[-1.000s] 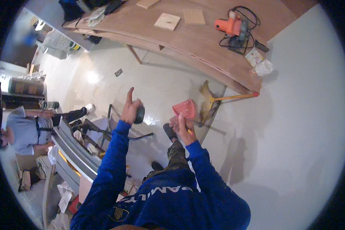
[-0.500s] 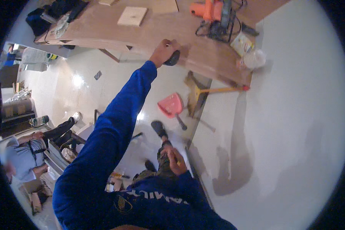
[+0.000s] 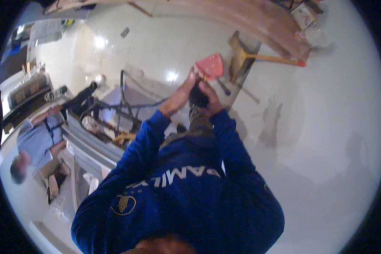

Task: The person measures and marks a wooden board with a tape measure and pencil, then uses a table saw to cut the board. They handle the cut pieces and place them aside while other people work in the background.

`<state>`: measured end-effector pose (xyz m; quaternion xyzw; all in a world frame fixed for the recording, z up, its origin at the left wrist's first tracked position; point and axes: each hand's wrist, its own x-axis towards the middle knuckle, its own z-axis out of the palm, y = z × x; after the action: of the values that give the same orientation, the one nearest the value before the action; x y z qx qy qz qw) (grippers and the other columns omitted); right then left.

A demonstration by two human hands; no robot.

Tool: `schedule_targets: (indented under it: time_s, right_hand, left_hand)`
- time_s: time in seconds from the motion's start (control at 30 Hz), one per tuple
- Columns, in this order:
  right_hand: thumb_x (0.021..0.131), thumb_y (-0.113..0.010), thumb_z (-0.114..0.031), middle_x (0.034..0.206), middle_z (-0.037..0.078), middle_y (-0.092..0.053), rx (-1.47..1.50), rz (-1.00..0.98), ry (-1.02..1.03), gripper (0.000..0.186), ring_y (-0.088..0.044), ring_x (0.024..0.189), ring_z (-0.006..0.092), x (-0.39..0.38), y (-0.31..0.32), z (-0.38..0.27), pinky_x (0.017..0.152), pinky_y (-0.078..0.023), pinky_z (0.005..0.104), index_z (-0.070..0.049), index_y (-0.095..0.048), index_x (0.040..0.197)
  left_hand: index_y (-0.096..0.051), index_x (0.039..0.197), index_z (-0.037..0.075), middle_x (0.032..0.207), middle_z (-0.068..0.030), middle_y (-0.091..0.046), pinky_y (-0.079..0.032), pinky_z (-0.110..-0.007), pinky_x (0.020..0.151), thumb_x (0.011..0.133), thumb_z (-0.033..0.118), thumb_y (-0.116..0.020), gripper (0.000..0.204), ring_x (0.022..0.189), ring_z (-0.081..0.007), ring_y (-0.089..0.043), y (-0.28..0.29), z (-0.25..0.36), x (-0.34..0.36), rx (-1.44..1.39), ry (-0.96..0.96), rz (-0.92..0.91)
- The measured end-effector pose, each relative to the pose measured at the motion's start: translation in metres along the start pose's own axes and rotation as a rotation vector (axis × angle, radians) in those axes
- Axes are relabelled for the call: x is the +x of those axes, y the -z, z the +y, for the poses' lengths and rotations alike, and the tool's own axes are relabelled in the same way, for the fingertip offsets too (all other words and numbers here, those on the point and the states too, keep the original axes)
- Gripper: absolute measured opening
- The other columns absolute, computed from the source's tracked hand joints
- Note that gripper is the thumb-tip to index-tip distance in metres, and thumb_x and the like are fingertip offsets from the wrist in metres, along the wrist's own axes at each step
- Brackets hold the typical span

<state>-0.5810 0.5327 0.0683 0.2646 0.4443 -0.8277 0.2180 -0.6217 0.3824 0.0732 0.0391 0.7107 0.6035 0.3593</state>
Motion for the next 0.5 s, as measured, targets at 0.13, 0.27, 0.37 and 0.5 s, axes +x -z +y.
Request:
schedule_targets:
  time_s: [0.13, 0.27, 0.37, 0.5]
  right_hand:
    - [0.101, -0.049, -0.045, 0.112, 0.014, -0.070, 0.412, -0.076, -0.262, 0.050, -0.072, 0.091, 0.0254, -0.022, 0.003, 0.003, 0.072, -0.059, 0.0393, -0.004, -0.060, 0.127]
    - [0.100, -0.052, -0.043, 0.104, 0.011, -0.073, 0.266, 0.032, -0.279, 0.044, -0.073, 0.082, 0.0211, -0.023, 0.011, 0.008, 0.069, -0.058, 0.0313, -0.005, -0.065, 0.118]
    - [0.099, -0.056, -0.041, 0.101, 0.013, -0.073, 0.141, -0.015, -0.222, 0.046, -0.072, 0.086, 0.0213, -0.028, 0.032, 0.021, 0.082, -0.058, 0.0325, 0.000, -0.065, 0.116]
    - [0.098, -0.060, -0.038, 0.096, 0.010, -0.073, -0.147, 0.022, -0.273, 0.041, -0.070, 0.082, 0.0164, -0.062, 0.075, 0.039, 0.080, -0.055, 0.0303, -0.001, -0.069, 0.112]
  left_hand:
    - [-0.032, 0.155, 0.004, 0.144, -0.0256, -0.051, -0.047, -0.040, 0.102, 0.103, 0.046, -0.054, 0.070, 0.122, -0.0350, -0.059, 0.020, -0.012, -0.026, -0.151, 0.150, 0.082]
    - [-0.067, 0.114, 0.001, 0.107, -0.0243, -0.068, -0.053, -0.043, 0.085, 0.091, 0.036, -0.067, 0.042, 0.098, -0.0355, -0.068, 0.032, -0.030, -0.053, 0.354, 0.227, 0.097]
    - [-0.069, 0.112, 0.005, 0.106, -0.0207, -0.070, -0.053, -0.047, 0.086, 0.093, 0.043, -0.062, 0.043, 0.099, -0.0381, -0.069, 0.011, -0.040, -0.067, 0.616, 0.240, -0.386]
    - [-0.076, 0.096, 0.007, 0.095, -0.0184, -0.074, -0.055, -0.048, 0.085, 0.082, 0.044, -0.068, 0.041, 0.092, -0.0390, -0.070, -0.045, -0.054, -0.087, 0.601, 0.171, -0.375]
